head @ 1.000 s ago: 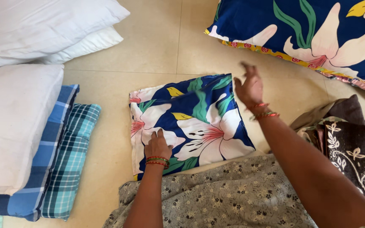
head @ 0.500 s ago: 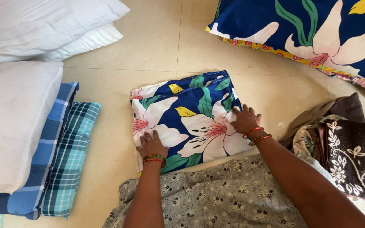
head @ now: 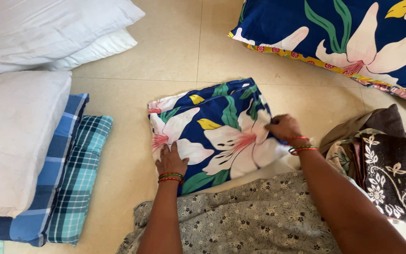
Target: The person inserts a white pillow into a blue floral pillowcase. They align the corners, push the pillow inside, and smooth the case. The person then removes the pillow from the case and sets the case aside.
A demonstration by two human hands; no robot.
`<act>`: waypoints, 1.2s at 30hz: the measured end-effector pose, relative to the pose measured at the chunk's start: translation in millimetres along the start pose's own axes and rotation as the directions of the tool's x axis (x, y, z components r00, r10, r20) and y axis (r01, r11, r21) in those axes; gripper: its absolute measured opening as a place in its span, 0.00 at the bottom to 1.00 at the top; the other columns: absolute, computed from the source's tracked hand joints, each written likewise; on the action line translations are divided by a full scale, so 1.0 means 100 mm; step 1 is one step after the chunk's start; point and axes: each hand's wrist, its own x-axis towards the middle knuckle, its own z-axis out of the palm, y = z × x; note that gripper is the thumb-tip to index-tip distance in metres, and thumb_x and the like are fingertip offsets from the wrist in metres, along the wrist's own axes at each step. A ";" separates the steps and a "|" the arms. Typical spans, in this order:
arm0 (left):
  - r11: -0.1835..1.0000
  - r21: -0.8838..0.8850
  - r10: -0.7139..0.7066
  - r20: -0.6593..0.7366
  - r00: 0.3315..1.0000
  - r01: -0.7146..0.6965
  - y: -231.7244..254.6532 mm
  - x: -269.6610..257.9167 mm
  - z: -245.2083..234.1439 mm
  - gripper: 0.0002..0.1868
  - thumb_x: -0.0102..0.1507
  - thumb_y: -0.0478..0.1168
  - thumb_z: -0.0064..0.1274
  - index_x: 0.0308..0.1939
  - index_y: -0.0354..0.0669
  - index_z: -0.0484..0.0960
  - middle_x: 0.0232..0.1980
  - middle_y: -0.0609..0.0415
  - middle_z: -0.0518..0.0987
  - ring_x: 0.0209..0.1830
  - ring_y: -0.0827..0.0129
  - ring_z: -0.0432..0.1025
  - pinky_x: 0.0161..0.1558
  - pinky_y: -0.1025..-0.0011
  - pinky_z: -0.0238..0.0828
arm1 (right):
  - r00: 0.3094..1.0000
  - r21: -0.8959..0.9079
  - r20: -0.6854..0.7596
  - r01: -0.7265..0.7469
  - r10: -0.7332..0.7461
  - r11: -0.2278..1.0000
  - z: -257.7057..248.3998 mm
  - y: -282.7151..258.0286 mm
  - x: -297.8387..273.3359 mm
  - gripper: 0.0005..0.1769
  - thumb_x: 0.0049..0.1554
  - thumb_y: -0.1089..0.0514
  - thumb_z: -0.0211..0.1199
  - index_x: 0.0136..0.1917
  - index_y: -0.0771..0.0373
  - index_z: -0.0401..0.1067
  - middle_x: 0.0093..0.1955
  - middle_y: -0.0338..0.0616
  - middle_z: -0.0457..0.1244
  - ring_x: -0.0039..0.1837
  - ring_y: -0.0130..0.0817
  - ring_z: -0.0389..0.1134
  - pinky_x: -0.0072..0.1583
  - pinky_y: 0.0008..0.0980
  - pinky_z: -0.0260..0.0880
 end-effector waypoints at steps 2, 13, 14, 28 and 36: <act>0.997 -0.070 0.037 -0.047 0.998 -0.040 0.04 -0.03 -0.05 0.48 0.58 0.54 0.64 0.77 0.53 0.57 0.80 0.41 0.54 0.79 0.51 0.52 0.68 0.46 0.59 | 0.993 0.080 -0.112 0.054 -0.045 0.995 -0.23 -0.12 -0.05 0.26 0.49 0.44 0.70 0.55 0.63 0.80 0.45 0.59 0.72 0.49 0.50 0.76 0.56 0.44 0.75; 0.953 -0.299 -0.118 -0.239 0.964 0.043 -0.20 -0.06 -0.46 0.37 0.62 0.45 0.57 0.74 0.46 0.62 0.77 0.37 0.60 0.70 0.45 0.65 0.63 0.48 0.65 | 0.839 0.078 -0.003 0.542 -0.543 0.837 0.25 -2.15 -1.12 0.29 0.56 0.54 0.63 0.71 0.50 0.66 0.45 0.59 0.71 0.44 0.55 0.74 0.48 0.50 0.76; 0.941 -0.333 -0.152 -0.275 0.949 0.054 -0.26 -0.05 -0.48 0.34 0.63 0.43 0.54 0.73 0.46 0.63 0.77 0.38 0.61 0.69 0.44 0.66 0.62 0.47 0.65 | 0.734 0.136 -0.013 0.675 -0.680 0.726 0.36 -2.28 -1.32 0.32 0.55 0.56 0.63 0.73 0.55 0.64 0.52 0.61 0.69 0.49 0.57 0.73 0.51 0.51 0.74; 0.996 -0.075 0.047 -0.120 0.992 -0.056 0.06 0.02 -0.08 0.27 0.64 0.45 0.53 0.68 0.50 0.69 0.77 0.41 0.58 0.77 0.47 0.55 0.70 0.39 0.51 | 0.691 -0.236 0.408 0.712 -0.597 0.662 0.66 -1.87 -1.23 0.36 0.57 0.49 0.66 0.76 0.46 0.58 0.79 0.43 0.51 0.77 0.46 0.54 0.69 0.56 0.60; 0.936 0.114 0.330 0.042 0.943 -0.333 0.50 -0.26 0.04 0.41 0.61 0.56 0.59 0.74 0.50 0.62 0.80 0.41 0.53 0.81 0.47 0.47 0.73 0.34 0.41 | 0.842 -0.507 0.466 0.507 -0.273 0.697 0.61 -1.50 -1.05 0.39 0.62 0.43 0.58 0.82 0.43 0.48 0.86 0.36 0.39 0.81 0.44 0.49 0.74 0.59 0.55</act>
